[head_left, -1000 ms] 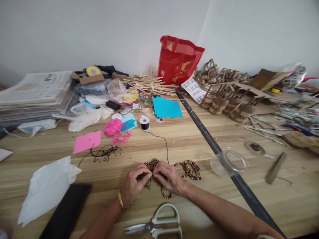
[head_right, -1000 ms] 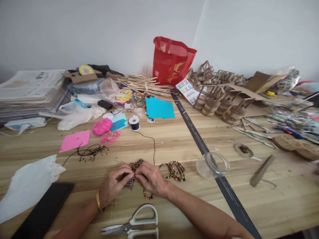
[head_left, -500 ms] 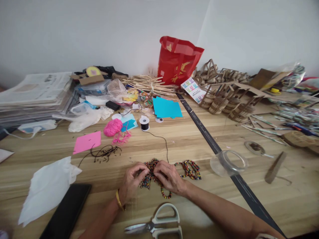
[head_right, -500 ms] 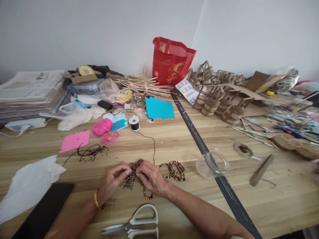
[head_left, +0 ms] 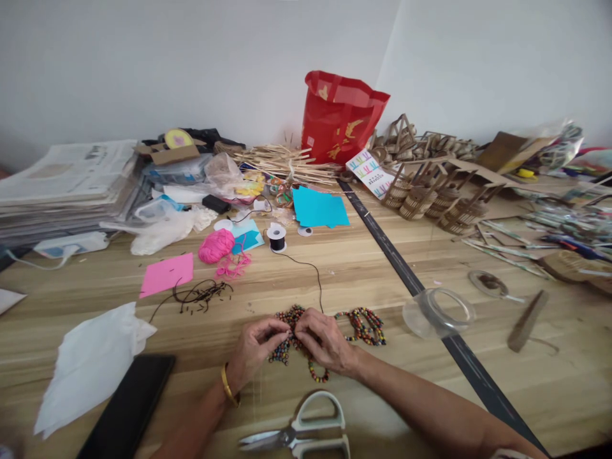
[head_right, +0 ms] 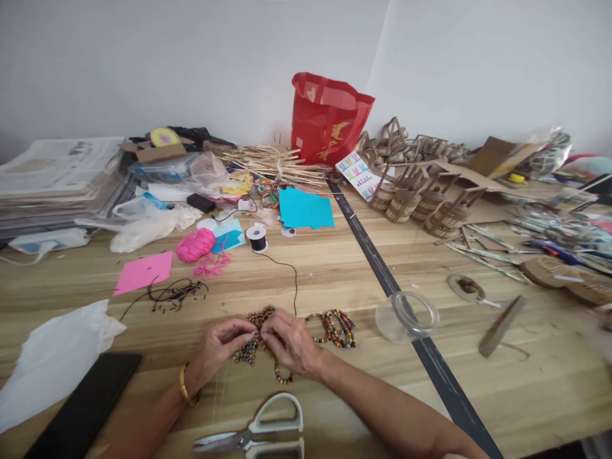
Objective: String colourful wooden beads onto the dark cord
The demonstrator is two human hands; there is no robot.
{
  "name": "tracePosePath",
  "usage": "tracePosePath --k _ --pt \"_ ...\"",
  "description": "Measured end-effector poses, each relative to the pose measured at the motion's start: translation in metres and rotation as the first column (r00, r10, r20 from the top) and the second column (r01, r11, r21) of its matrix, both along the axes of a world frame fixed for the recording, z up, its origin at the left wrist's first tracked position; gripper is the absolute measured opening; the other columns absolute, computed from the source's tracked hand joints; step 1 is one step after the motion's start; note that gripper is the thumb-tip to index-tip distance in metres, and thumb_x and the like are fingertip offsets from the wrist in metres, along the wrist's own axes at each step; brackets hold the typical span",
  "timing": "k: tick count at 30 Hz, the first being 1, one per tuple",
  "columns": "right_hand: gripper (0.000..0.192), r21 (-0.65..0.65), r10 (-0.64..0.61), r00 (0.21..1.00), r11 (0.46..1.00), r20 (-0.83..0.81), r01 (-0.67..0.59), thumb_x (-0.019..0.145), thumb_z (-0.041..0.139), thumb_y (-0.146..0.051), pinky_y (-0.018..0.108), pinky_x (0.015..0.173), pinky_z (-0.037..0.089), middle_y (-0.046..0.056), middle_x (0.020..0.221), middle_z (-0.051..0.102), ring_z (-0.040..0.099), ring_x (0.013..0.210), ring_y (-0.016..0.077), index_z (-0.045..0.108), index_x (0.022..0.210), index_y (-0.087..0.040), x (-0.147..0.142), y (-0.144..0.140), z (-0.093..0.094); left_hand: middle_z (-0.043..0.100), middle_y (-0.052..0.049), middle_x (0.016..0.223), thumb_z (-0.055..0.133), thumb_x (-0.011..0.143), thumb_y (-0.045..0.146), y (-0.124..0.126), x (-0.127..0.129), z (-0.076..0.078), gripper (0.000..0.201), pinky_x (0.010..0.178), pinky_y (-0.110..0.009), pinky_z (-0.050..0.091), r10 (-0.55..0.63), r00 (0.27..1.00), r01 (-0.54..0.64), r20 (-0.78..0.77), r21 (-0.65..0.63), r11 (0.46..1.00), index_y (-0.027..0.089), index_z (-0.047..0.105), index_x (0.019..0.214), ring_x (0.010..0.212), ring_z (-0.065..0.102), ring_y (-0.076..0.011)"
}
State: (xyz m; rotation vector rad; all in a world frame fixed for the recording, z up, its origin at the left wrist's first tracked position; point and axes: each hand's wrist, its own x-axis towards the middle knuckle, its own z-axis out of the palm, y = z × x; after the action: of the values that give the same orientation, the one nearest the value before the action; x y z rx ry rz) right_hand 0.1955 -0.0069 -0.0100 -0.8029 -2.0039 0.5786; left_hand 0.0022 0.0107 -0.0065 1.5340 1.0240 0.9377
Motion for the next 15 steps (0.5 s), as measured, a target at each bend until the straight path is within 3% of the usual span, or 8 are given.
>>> tracePosePath --k 7,15 --pt "0.014 -0.009 0.001 1.000 1.000 0.007 -0.001 0.096 0.044 -0.020 0.029 0.066 0.045 0.006 0.078 0.058 0.053 0.074 0.0177 0.055 0.088 -0.018 0.0004 0.0004 -0.0019 0.071 -0.005 0.070 0.073 0.071 0.027 -0.0018 0.0011 0.0043 0.013 0.061 -0.026 0.052 -0.006 1.000 0.007 0.019 -0.055 0.998 0.015 0.073 0.073 0.066 0.064 -0.0167" --pt "0.011 -0.010 -0.005 1.000 1.000 -0.003 0.005 0.094 0.046 -0.018 0.028 0.066 0.044 0.006 0.079 0.058 0.053 0.074 0.0173 0.054 0.087 -0.018 -0.0001 0.0001 -0.0039 0.070 -0.005 0.071 0.072 0.072 0.027 -0.0005 -0.0001 0.0051 0.012 0.064 -0.027 0.051 -0.026 0.999 0.027 0.039 -0.014 1.000 0.015 0.072 0.070 0.068 0.063 -0.0173"
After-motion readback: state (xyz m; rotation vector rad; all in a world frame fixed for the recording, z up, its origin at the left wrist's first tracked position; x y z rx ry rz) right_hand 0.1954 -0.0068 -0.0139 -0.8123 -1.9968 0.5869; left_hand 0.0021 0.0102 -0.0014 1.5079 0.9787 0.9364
